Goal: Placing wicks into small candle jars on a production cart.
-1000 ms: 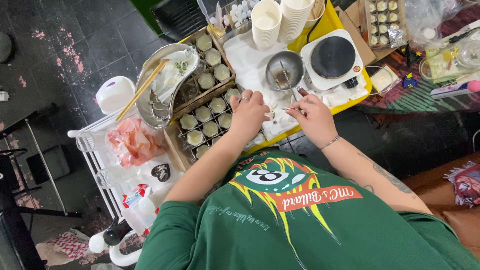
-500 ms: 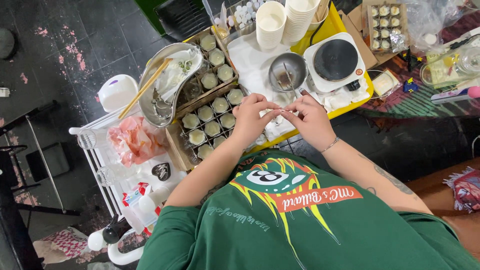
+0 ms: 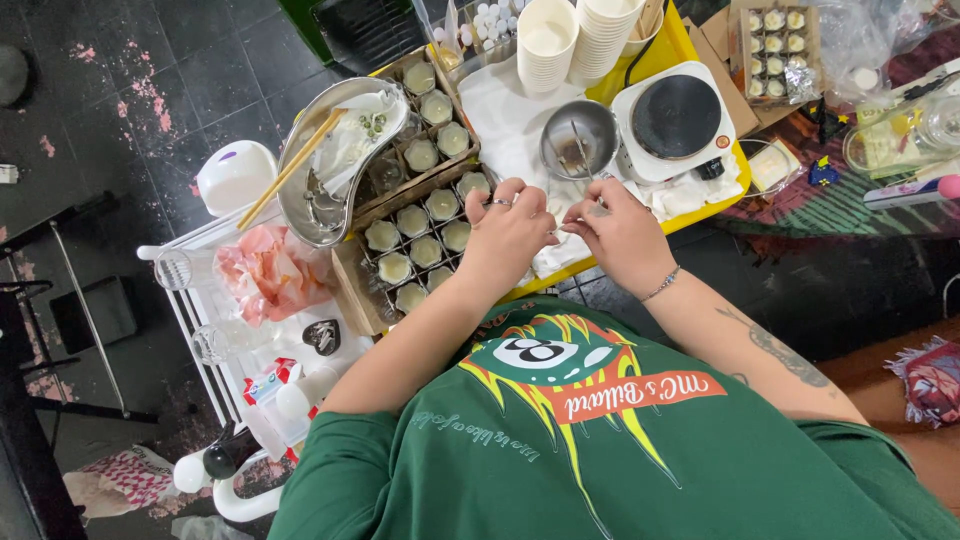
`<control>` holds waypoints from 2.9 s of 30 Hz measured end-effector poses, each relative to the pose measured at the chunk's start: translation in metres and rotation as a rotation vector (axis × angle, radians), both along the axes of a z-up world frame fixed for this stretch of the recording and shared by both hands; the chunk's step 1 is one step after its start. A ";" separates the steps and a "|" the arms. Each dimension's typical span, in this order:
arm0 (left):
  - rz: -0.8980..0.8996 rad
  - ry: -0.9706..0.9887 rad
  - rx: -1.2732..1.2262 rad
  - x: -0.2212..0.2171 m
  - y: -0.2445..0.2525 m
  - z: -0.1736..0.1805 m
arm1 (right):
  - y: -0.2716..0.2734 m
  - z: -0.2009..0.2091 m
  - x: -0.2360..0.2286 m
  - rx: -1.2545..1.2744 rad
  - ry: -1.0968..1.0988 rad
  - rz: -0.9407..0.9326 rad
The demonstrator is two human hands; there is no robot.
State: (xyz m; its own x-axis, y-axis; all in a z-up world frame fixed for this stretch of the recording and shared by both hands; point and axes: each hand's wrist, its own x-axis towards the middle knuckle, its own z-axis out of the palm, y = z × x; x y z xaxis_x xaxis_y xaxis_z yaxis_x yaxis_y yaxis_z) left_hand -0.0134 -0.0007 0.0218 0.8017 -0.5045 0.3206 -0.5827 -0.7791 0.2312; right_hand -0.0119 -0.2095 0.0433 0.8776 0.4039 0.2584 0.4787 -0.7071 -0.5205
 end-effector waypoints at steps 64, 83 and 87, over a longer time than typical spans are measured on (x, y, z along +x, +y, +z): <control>0.471 0.029 -0.298 -0.065 0.147 -0.014 | 0.148 -0.061 0.029 -0.308 -0.042 0.212; 0.466 0.062 -0.297 -0.065 0.149 -0.015 | 0.163 -0.051 0.032 -0.612 -0.313 0.296; 0.475 0.047 -0.298 -0.065 0.150 -0.016 | 0.165 -0.043 0.031 -0.653 -0.275 0.328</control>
